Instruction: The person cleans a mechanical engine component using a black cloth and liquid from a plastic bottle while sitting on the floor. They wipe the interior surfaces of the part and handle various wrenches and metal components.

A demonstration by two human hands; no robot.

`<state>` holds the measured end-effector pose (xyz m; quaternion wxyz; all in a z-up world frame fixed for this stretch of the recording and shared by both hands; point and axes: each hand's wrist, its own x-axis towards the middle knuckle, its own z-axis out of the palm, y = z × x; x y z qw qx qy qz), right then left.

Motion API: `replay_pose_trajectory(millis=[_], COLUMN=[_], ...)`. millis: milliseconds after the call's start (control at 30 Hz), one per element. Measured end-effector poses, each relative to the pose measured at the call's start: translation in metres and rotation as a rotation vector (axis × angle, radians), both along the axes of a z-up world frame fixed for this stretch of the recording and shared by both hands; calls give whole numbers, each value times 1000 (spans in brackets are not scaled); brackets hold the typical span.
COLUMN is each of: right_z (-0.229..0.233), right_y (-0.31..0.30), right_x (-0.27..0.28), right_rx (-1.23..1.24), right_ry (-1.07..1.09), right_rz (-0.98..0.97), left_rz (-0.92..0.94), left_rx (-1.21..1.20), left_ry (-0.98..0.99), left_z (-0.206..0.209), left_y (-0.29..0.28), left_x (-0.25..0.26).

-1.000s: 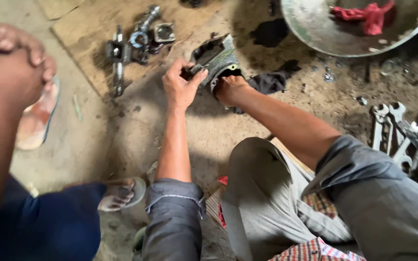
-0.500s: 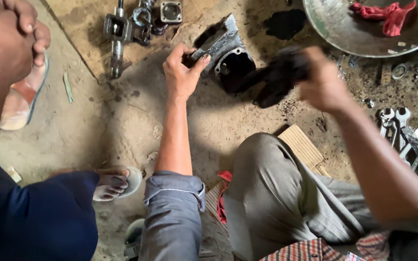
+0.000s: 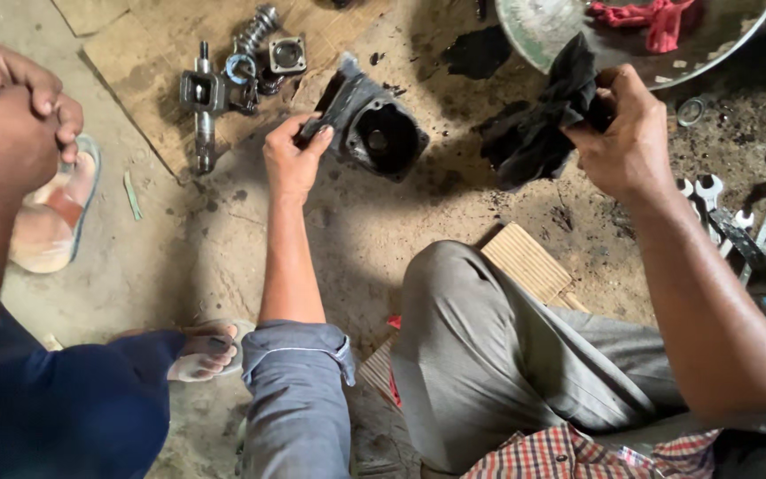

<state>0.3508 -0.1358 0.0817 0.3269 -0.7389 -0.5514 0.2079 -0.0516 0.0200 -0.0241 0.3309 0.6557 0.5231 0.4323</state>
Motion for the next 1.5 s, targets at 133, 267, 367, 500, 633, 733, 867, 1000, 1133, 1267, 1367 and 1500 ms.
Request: replay_pose_trajectory(millis=[133, 267, 367, 500, 633, 733, 867, 1000, 1133, 1267, 1367, 1500], right_z=[-1, 0, 5, 0, -7, -12, -18, -20, -16, -31, -37, -51], right_y=[-20, -38, -47, -51, -53, -49, -47, -42, -39, -25, -6, 16], right_x=[11, 19, 21, 22, 25, 26, 22, 18, 16, 11, -10, -50], right_rx=[110, 129, -34, -136, -79, -90, -37, -3, 63, 152, 247, 342], right_ry=[45, 106, 236, 259, 266, 313, 194, 175, 52, -267, -466, -436], right_rz=[52, 68, -40, -109, -71, -98, -4, 50, 69, 136, 137, 154], left_rz=[38, 103, 117, 142, 337, 519, 787, 711, 487, 104, -116, -157], left_rx=[24, -95, -52, -178, -320, -440, -395, -453, -337, -75, 176, 50], left_ry=[151, 314, 515, 609, 392, -58, 392, 235, 223, 211, 353, 514], left_z=[-6, -25, -50, -62, -53, -58, -53, -42, -15, 18, 41, 62], left_y=[4, 10, -2, -15, 11, 22, 50, 61, 24, -15, -18, -15], left_x=[-9, -33, -51, -69, -74, -70, -44, -17, -5, 16, 50, 86])
